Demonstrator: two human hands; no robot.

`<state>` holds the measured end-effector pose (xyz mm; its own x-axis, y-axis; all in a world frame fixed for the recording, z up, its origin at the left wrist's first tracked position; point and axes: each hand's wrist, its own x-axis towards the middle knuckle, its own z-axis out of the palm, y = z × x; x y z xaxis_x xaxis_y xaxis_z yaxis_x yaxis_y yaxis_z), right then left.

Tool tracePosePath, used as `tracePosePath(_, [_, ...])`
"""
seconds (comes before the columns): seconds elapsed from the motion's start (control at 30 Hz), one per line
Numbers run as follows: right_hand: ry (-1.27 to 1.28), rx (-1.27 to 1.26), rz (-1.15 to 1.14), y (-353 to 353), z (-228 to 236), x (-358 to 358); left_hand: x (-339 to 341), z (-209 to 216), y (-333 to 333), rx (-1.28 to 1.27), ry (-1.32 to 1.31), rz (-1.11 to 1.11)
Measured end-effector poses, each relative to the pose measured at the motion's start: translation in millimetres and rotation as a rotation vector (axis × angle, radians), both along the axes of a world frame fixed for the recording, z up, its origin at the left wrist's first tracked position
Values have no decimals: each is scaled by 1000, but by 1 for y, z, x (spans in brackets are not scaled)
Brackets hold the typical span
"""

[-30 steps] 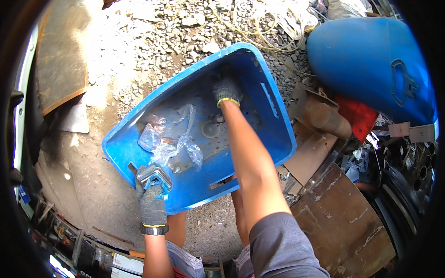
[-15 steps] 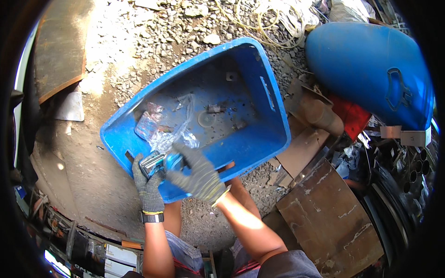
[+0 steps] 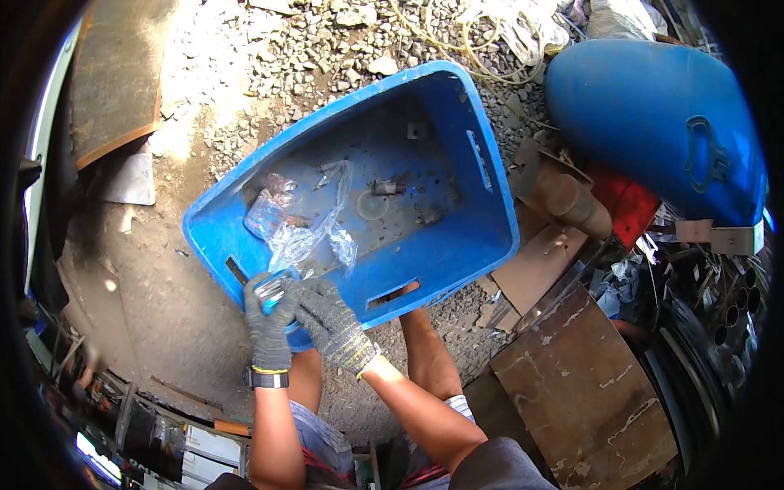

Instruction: The person sorts through a blue bin filled with various items, including plastic bags, tools, and small parts. They pick up and move items around, occasionally handing some to another person nearby.

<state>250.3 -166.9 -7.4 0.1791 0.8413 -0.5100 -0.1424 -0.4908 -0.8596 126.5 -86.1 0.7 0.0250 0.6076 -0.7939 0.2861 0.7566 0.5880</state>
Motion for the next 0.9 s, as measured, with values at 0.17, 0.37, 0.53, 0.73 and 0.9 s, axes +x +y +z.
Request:
tracePosePath(0.17, [351, -168, -253, 6, -2, 2, -36, -11, -2, 74, -132, 105])
tracePosePath(0.37, [-275, -366, -89, 3, -93, 45, -49, -3, 1, 8, -297, 344])
tracePosePath(0.53, [-600, -362, 274, 26, -173, 58, -60, -2, 4, 101, -421, 455])
tracePosePath(0.73, [-499, -209, 366, 126, -185, -7, -73, 15, 13, 126, -361, 567])
tracePosePath(0.9, [-718, -276, 447, 141, -189, -76, -78, 11, 10, 152, -254, 482])
